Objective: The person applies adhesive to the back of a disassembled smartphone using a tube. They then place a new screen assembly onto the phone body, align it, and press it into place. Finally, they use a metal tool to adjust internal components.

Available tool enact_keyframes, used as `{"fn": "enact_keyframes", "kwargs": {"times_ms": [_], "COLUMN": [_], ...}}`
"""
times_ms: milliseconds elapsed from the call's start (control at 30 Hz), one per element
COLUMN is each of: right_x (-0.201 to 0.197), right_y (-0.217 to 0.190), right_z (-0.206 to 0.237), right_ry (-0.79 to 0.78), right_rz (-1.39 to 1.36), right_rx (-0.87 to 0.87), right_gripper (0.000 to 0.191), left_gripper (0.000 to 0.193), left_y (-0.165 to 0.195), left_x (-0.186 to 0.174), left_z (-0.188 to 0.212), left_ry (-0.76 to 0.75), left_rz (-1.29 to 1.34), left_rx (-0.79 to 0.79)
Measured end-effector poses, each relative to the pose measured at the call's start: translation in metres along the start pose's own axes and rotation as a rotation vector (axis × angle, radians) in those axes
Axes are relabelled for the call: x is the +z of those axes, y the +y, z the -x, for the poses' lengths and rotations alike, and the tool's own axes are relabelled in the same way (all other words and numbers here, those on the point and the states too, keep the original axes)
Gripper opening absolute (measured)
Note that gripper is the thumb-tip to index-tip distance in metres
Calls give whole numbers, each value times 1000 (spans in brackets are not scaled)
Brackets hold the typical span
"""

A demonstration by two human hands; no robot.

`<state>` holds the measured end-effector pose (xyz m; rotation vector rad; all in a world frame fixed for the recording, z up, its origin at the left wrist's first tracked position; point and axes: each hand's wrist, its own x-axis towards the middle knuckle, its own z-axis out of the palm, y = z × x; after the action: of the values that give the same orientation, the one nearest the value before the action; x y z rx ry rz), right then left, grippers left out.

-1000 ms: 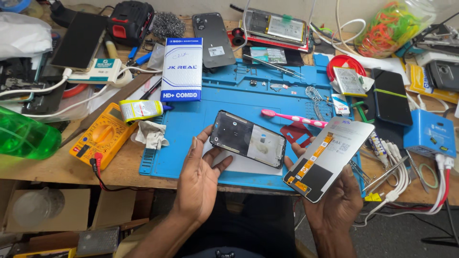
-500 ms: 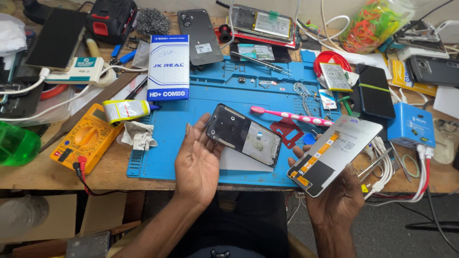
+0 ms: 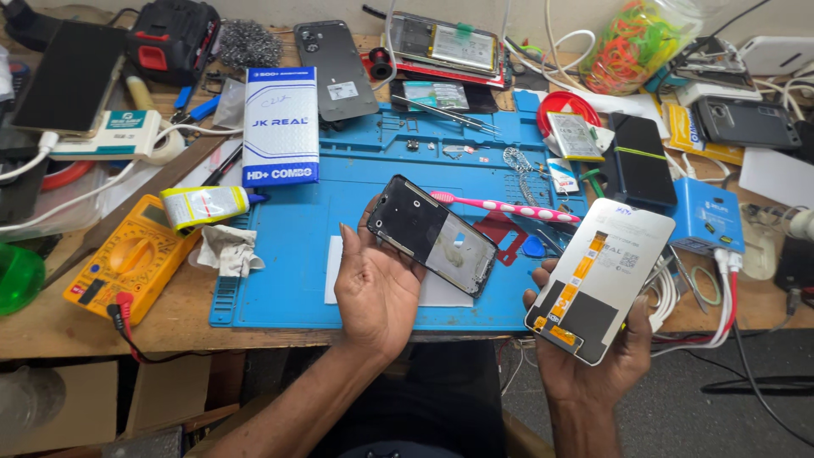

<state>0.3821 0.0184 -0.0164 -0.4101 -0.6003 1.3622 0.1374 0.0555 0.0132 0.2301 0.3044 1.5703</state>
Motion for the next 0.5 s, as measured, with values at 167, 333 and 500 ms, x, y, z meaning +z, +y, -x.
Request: {"fn": "enact_keyframes", "kwargs": {"times_ms": [167, 333, 500], "right_x": [-8, -5, 7], "right_y": [-1, -1, -1], "right_z": [3, 4, 0], "right_ry": [7, -14, 114], "right_rz": [-24, -55, 93], "right_rx": [-19, -29, -8], "right_gripper": [77, 74, 82], "left_gripper": [73, 64, 59], "left_y": [-13, -18, -22], "left_x": [-8, -5, -14], "left_z": [-6, -6, -7], "left_ry": [-30, -69, -45], "left_rz": [-57, -56, -26], "left_rx": [22, 46, 21]}}
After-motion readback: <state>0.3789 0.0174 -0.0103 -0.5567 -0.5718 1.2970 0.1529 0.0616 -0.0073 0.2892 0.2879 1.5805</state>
